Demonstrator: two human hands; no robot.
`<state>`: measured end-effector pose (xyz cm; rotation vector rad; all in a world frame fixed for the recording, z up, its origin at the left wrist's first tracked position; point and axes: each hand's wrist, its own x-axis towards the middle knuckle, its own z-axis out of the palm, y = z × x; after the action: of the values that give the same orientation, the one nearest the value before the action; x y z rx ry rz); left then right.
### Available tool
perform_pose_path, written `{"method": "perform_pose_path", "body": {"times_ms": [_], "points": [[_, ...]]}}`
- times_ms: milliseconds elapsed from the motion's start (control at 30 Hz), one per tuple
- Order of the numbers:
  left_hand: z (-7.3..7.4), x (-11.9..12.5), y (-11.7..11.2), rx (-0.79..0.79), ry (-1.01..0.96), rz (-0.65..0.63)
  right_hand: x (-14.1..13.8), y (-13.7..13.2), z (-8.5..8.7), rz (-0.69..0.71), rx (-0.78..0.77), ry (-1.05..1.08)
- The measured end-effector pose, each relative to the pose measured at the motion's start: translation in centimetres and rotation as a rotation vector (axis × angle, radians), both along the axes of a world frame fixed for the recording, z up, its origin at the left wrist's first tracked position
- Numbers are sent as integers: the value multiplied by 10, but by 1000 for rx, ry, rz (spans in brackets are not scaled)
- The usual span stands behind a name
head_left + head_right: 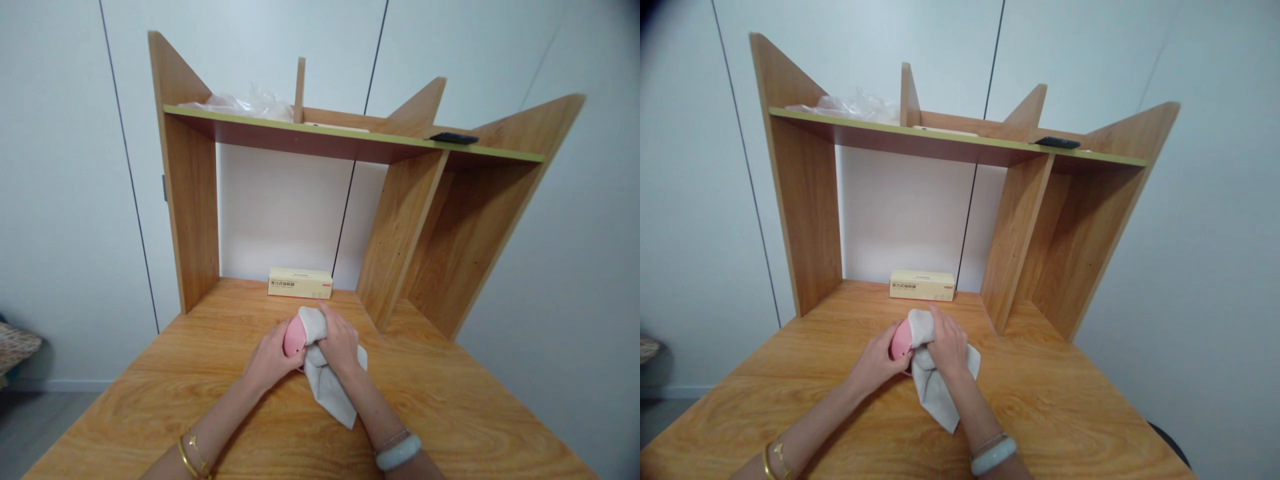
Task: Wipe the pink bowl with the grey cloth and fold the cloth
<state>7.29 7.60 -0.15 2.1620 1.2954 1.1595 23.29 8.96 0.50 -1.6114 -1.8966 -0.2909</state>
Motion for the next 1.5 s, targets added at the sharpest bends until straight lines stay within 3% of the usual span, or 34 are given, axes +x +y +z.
{"method": "perform_pose_path", "body": {"times_ms": [233, 333, 500, 600, 700, 867, 1033, 1267, 1400, 1500], "points": [[-4, -6, 3, -36, -23, 18, 2, 5, -10, -86, -190, 128], [-10, -8, 6, -86, -117, 7, 3, 11, -18, -31, -153, 360], [-15, -5, 9, -97, -253, -174, -1, 20, -25, 132, -101, 584], [-15, -4, 10, -79, -233, -73, -2, 17, -22, 58, -107, 525], [-13, -6, 9, -72, -125, 14, -1, 9, -14, -54, -81, 290], [-4, -7, 4, -52, -27, 67, -2, 4, -7, -59, -86, 49], [-1, -5, 2, -28, 47, 109, -3, 5, -7, -96, -187, 87], [0, -6, 1, -29, 160, 128, 1, 1, -1, 53, -6, 20], [1, -5, 1, -52, 94, 105, 6, 10, -12, 3, -129, 172], [-5, -2, 1, -97, -23, 39, 8, 18, -23, 46, -129, 345]]}}
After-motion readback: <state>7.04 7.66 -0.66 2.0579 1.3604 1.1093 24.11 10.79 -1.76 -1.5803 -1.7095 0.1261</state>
